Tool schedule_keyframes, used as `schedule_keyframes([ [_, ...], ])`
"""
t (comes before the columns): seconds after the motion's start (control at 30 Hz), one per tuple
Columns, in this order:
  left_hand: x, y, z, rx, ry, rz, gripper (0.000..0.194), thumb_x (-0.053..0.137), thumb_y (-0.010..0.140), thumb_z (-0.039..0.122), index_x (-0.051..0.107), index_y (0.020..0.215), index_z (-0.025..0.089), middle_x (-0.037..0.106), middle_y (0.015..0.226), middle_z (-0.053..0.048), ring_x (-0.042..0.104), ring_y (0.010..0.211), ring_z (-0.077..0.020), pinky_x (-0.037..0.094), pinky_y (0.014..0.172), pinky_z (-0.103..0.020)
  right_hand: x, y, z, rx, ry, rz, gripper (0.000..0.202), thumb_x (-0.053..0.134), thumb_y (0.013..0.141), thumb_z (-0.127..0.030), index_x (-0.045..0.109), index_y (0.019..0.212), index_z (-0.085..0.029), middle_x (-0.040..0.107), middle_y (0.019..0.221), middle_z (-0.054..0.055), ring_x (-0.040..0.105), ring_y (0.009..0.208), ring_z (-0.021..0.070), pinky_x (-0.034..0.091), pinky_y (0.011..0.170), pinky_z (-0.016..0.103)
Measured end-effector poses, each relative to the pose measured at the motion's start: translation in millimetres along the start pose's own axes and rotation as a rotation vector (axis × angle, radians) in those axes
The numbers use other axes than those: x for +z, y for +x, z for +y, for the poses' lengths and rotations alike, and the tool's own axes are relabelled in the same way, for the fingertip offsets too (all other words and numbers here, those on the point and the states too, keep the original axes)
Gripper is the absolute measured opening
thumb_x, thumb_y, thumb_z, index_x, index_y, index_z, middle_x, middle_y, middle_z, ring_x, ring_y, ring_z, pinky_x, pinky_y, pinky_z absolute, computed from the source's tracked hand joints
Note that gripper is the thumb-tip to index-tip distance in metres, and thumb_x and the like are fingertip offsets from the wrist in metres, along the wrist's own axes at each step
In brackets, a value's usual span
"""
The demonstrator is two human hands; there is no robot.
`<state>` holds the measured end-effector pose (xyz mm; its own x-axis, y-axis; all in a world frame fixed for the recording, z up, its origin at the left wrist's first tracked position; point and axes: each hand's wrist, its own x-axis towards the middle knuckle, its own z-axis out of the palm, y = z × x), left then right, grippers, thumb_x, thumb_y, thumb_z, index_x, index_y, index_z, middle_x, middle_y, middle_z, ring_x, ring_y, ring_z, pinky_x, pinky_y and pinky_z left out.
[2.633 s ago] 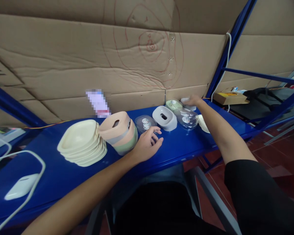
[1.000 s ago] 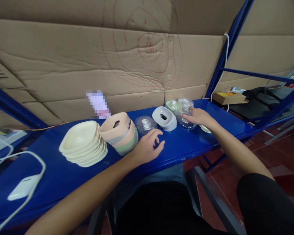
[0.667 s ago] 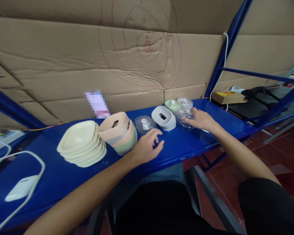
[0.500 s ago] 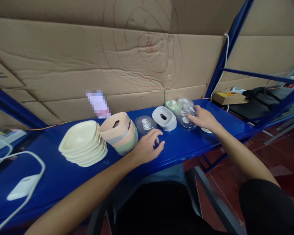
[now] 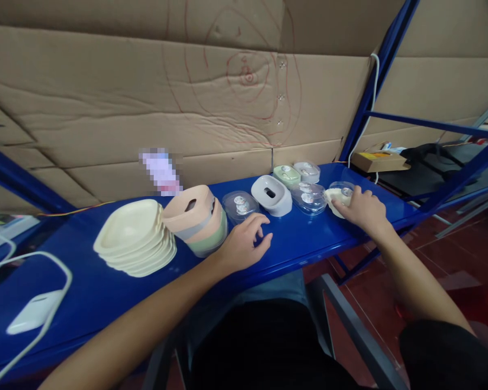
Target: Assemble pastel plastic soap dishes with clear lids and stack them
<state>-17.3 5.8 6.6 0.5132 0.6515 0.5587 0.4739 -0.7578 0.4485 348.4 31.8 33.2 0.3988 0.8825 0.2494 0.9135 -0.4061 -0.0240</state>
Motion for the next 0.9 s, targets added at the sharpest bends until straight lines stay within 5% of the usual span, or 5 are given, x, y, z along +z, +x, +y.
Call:
schedule_keyframes([
  [0.4,-1.3,1.2,2.1,0.002,0.000,0.000,0.023,0.060,0.102,0.029,0.061,0.124,0.021,0.070,0.102,-0.004,0.069,0.073,-0.0141,0.060,0.073,-0.034,7.5,2.2,-3.0,-0.023,0.010,-0.013,0.099,0.054,0.090,-0.086,0.058,0.143,-0.002,0.069,0.130,0.035,0.068,0.123,0.0523,0.057,0.093,0.055],
  [0.6,-1.2,1.3,2.9,-0.007,-0.002,0.003,0.024,0.061,0.101,0.028,0.061,0.123,0.022,0.069,0.100,-0.003,0.068,0.071,-0.0139,0.060,0.071,-0.033,7.7,4.7,5.6,0.017,0.051,0.040,0.093,0.059,0.090,-0.078,0.058,0.140,0.000,0.070,0.127,0.037,0.071,0.117,0.0514,0.056,0.094,0.056],
  [0.77,0.6,1.6,3.9,0.017,-0.003,0.026,0.023,0.060,0.101,0.027,0.061,0.123,0.021,0.070,0.103,-0.005,0.069,0.074,-0.0140,0.061,0.072,-0.032,-20.9,-5.6,9.1,0.030,0.268,0.249,0.092,0.063,0.088,-0.073,0.055,0.144,-0.001,0.070,0.130,0.036,0.070,0.119,0.0509,0.056,0.097,0.057],
  [0.9,-2.1,2.2,7.6,0.077,0.014,0.131,0.022,0.059,0.101,0.022,0.062,0.123,0.021,0.073,0.109,-0.007,0.071,0.081,-0.0151,0.062,0.076,-0.032,-50.7,-23.0,-18.9,-0.181,0.589,0.337,0.089,0.068,0.085,-0.068,0.051,0.152,-0.010,0.073,0.134,0.026,0.071,0.119,0.0434,0.056,0.102,0.054],
])
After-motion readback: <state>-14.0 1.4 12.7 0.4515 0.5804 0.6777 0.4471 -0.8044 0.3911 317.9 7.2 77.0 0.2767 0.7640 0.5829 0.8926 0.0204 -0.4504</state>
